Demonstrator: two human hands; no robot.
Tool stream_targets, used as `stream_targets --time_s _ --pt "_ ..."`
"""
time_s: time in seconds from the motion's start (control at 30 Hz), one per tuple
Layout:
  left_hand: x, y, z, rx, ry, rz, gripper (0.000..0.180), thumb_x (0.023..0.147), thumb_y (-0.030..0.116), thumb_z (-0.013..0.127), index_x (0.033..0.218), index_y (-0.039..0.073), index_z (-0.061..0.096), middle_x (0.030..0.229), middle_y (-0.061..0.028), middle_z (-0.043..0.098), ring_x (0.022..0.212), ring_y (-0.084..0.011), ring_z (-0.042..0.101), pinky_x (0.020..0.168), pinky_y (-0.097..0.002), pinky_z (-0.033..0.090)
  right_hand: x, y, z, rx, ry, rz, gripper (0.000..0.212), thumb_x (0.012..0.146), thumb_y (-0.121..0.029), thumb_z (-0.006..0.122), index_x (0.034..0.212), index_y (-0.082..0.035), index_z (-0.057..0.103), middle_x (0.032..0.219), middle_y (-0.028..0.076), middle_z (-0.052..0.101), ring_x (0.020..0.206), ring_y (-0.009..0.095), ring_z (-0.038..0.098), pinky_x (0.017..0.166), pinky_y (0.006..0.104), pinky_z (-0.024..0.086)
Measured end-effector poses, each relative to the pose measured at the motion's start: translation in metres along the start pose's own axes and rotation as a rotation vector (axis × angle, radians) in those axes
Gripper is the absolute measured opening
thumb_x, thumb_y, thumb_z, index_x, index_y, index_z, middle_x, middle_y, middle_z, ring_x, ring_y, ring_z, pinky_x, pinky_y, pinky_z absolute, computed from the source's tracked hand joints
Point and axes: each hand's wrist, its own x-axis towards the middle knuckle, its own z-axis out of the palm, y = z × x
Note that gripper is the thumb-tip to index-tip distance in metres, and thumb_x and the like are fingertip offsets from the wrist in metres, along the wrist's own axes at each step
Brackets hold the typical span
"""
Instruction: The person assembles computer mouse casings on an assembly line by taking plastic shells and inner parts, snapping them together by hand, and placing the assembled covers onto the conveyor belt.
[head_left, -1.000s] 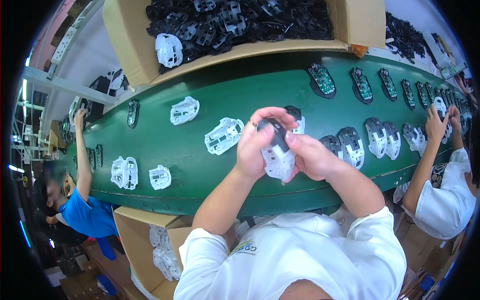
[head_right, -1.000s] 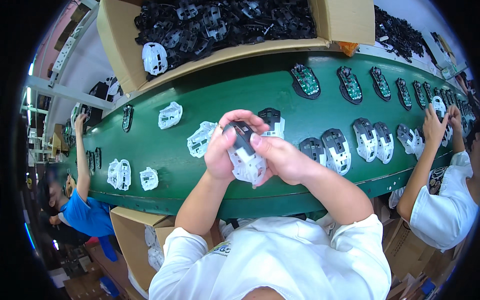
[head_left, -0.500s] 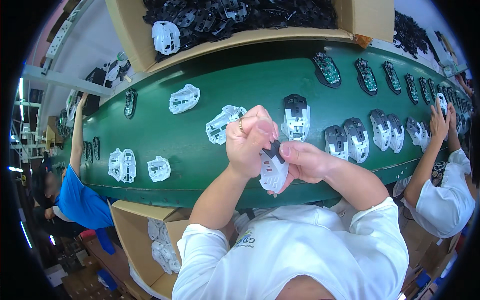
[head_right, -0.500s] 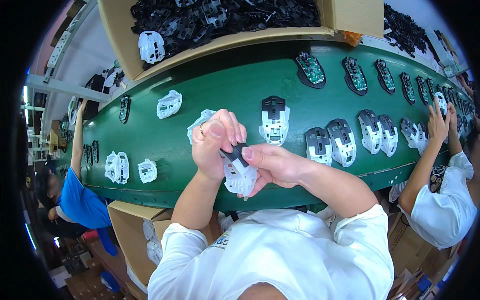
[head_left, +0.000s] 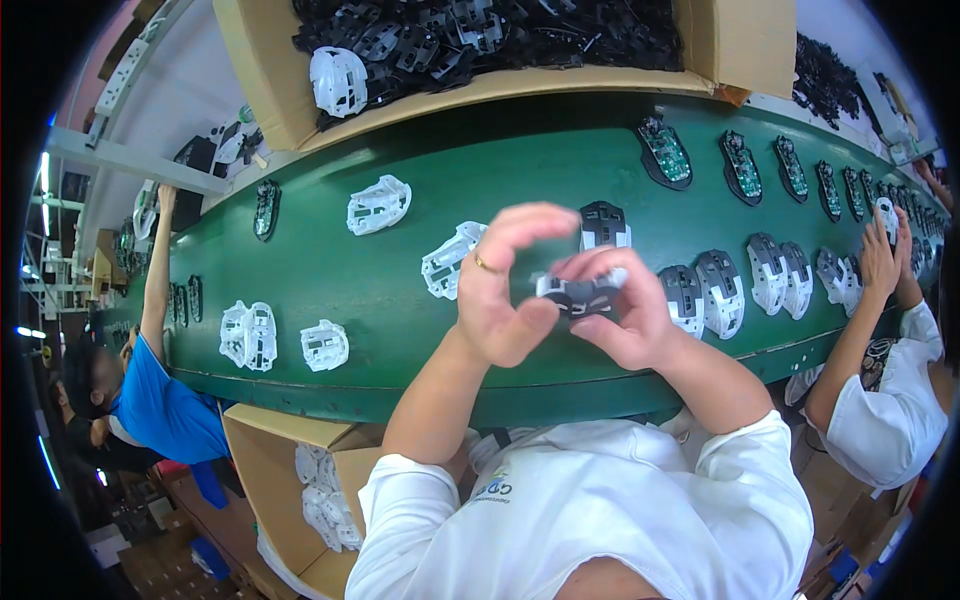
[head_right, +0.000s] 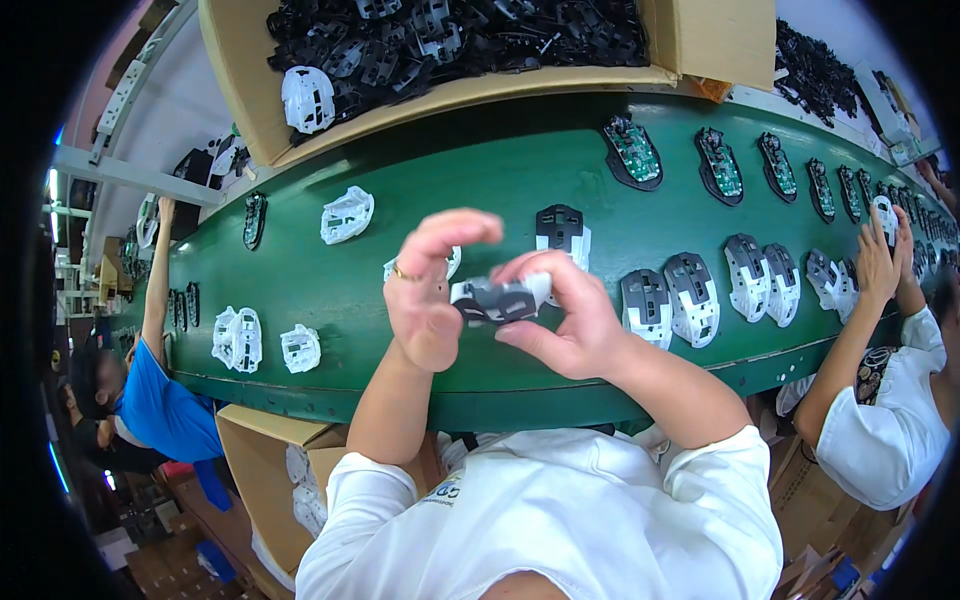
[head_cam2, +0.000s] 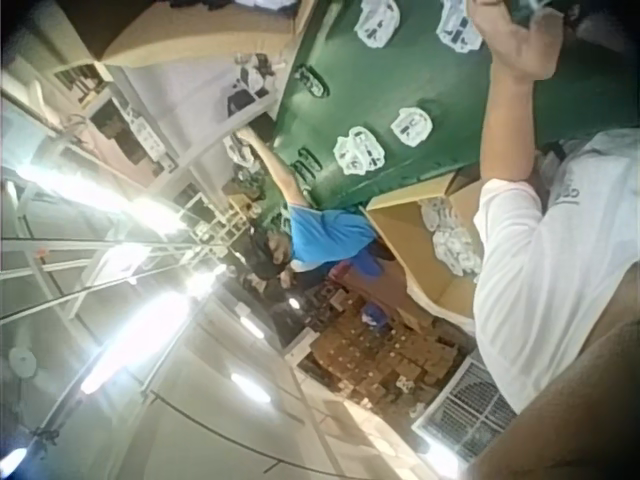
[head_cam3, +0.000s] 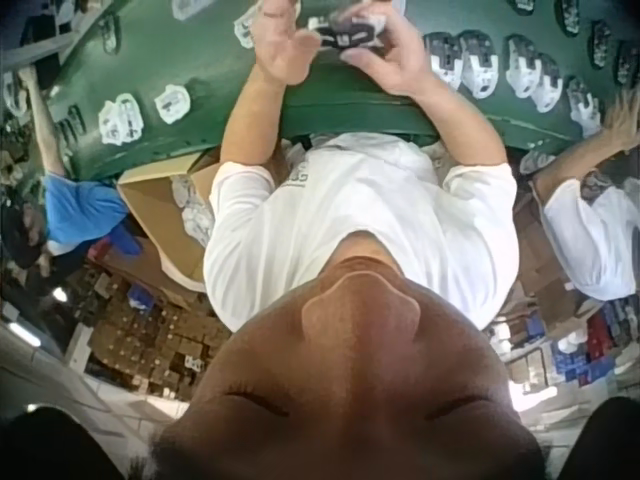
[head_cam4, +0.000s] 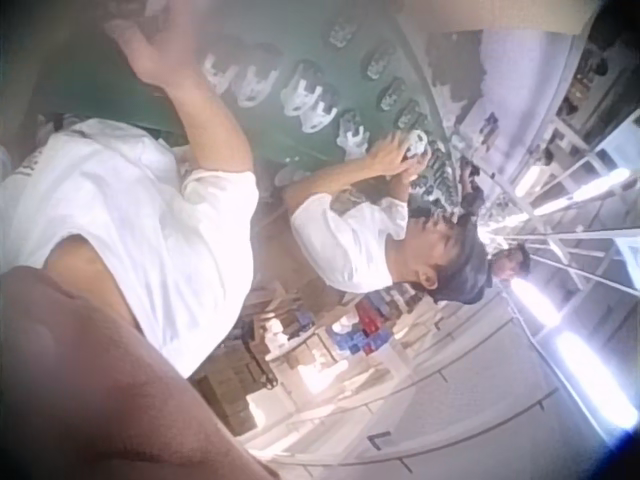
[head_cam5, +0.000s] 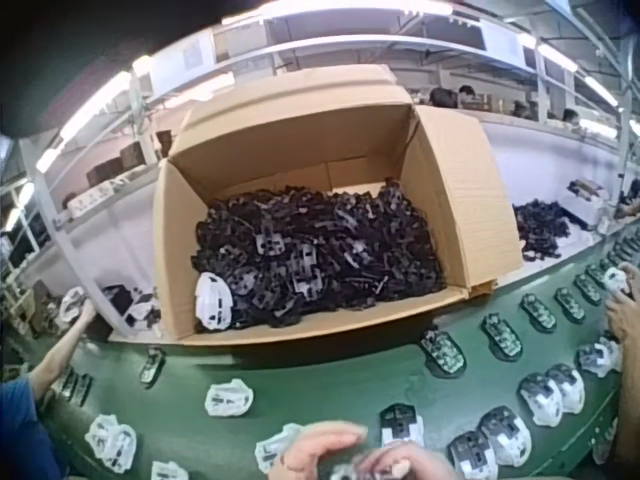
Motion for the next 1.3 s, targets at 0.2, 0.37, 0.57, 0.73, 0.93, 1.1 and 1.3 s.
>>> stream_targets --time_s 0.2,0.37,0.57,0.73,0.93,1.1,1.3 --pt "-0.011 -0.001 0.003 0.216 -0.105 0.278 0.037 0.102 0.032 0.054 0.112 -0.002 0.065 0.105 -0.0173 0.070 0.091 -0.0343 0.068 0.086 -0.0461 0.054 0.012 0.007 0.001 -0.383 0.084 -0.445 0.045 0.080 -0.013 0.087 0.109 -0.002 0.055 0.118 0.022 0.066 0.116 0.041 0.065 0.102 0.0512 0.052" --pt "-0.025 0.000 0.011 0.216 0.018 0.352 0.035 0.103 0.034 0.050 0.107 0.002 0.064 0.096 -0.0142 0.062 0.086 -0.0319 0.061 0.084 -0.0503 0.054 0.012 -0.001 0.009 -0.396 0.029 -0.476 0.047 0.081 -0.013 0.085 0.114 0.001 0.055 0.120 0.024 0.064 0.115 0.040 0.064 0.102 0.0515 0.053" --pt "-0.029 0.001 0.008 0.260 0.039 0.396 0.035 0.102 0.036 0.050 0.105 0.004 0.064 0.091 -0.0116 0.058 0.083 -0.0300 0.056 0.079 -0.0485 0.051 0.010 -0.006 0.014 -0.320 0.082 -0.549 0.046 0.085 -0.016 0.080 0.120 0.003 0.057 0.121 0.024 0.062 0.113 0.040 0.065 0.101 0.0526 0.052" --pt "-0.025 0.001 0.004 0.273 0.002 0.448 0.031 0.100 0.031 0.053 0.104 0.002 0.063 0.091 -0.0125 0.058 0.081 -0.0301 0.055 0.073 -0.0459 0.050 0.006 -0.008 0.008 -0.415 -0.022 -0.577 0.032 0.091 -0.016 0.073 0.113 0.004 0.062 0.116 0.023 0.066 0.107 0.037 0.067 0.100 0.0520 0.053" --pt "-0.013 0.010 -0.008 0.430 -0.050 0.136 0.024 0.098 0.019 0.054 0.097 -0.003 0.062 0.083 -0.0137 0.061 0.073 -0.0255 0.056 0.071 -0.0367 0.047 0.006 -0.006 0.019 -0.441 0.079 -0.316 0.037 0.090 -0.006 0.071 0.123 0.006 0.059 0.114 0.022 0.065 0.100 0.036 0.067 0.087 0.0404 0.055" --pt "-0.006 0.008 -0.008 0.011 0.116 -0.493 0.025 0.108 0.024 0.055 0.103 0.000 0.062 0.093 -0.0016 0.063 0.084 -0.0069 0.054 0.076 -0.0224 0.045 0.011 -0.010 0.019 -0.655 0.153 -0.205 0.077 0.085 -0.014 0.077 0.148 0.007 0.038 0.133 0.027 0.051 0.116 0.042 0.060 0.095 0.0427 0.053" --pt "-0.004 0.000 -0.029 0.423 -0.156 -0.721 0.033 0.105 0.025 0.059 0.093 -0.003 0.069 0.079 -0.0055 0.070 0.071 -0.0131 0.063 0.066 -0.0308 0.050 0.002 0.001 0.015 -0.882 0.042 0.051 0.079 0.085 -0.033 0.079 0.141 0.011 0.045 0.119 0.022 0.059 0.104 0.039 0.064 0.091 0.0448 0.053"
